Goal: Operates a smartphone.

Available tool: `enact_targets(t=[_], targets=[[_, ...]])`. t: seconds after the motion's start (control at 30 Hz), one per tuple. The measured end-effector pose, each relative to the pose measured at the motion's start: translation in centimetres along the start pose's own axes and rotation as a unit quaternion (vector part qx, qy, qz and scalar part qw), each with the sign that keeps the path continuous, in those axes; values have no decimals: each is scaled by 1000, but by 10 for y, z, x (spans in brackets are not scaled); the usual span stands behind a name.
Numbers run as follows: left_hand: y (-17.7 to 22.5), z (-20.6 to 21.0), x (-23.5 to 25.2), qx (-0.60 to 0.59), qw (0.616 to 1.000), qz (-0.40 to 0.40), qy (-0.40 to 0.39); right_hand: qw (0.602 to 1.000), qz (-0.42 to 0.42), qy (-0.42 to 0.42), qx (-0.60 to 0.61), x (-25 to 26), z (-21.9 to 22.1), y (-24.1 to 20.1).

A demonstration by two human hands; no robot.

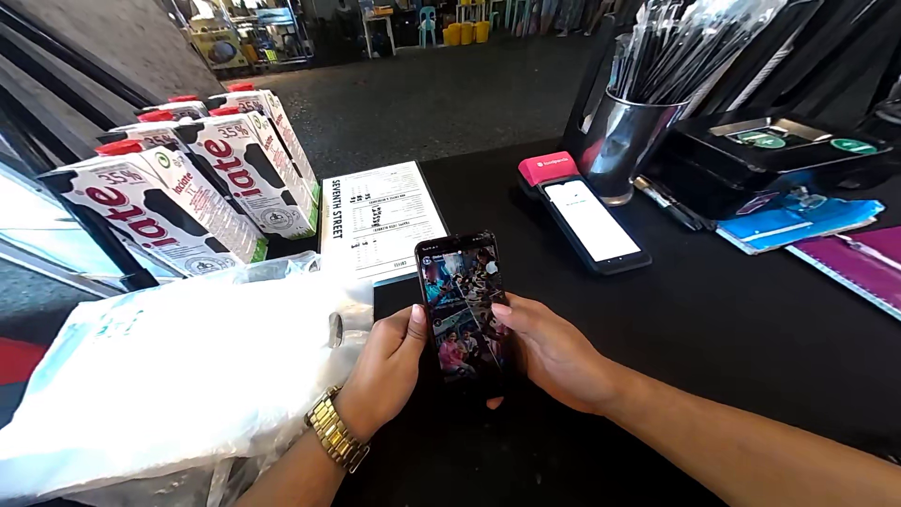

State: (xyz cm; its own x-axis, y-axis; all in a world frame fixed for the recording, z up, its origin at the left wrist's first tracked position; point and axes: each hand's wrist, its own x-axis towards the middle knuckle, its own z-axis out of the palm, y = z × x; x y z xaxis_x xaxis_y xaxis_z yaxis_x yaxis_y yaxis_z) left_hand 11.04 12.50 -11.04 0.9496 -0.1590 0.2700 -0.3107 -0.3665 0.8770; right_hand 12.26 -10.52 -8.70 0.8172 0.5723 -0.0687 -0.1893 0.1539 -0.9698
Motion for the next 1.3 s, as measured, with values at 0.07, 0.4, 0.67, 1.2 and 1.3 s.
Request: enact_targets(t=[0.07, 0.4, 0.67, 1.2, 1.3], targets=[[0, -1, 0, 1, 1000, -3, -3, 1000, 4, -11, 9, 0, 0, 0], [1, -1, 0, 9, 1000, 0, -2, 1000, 13, -13, 22, 0, 1, 0], [1, -1, 0, 10, 1000, 4, -2, 1000, 11, -12, 17, 0, 0, -1], [0, 1, 1, 4, 1000, 4, -5, 1000, 12, -2, 14, -1, -1, -1], [-1, 0, 1, 9, 1000, 7, -6, 1000, 16, -4, 10, 0, -1, -1]])
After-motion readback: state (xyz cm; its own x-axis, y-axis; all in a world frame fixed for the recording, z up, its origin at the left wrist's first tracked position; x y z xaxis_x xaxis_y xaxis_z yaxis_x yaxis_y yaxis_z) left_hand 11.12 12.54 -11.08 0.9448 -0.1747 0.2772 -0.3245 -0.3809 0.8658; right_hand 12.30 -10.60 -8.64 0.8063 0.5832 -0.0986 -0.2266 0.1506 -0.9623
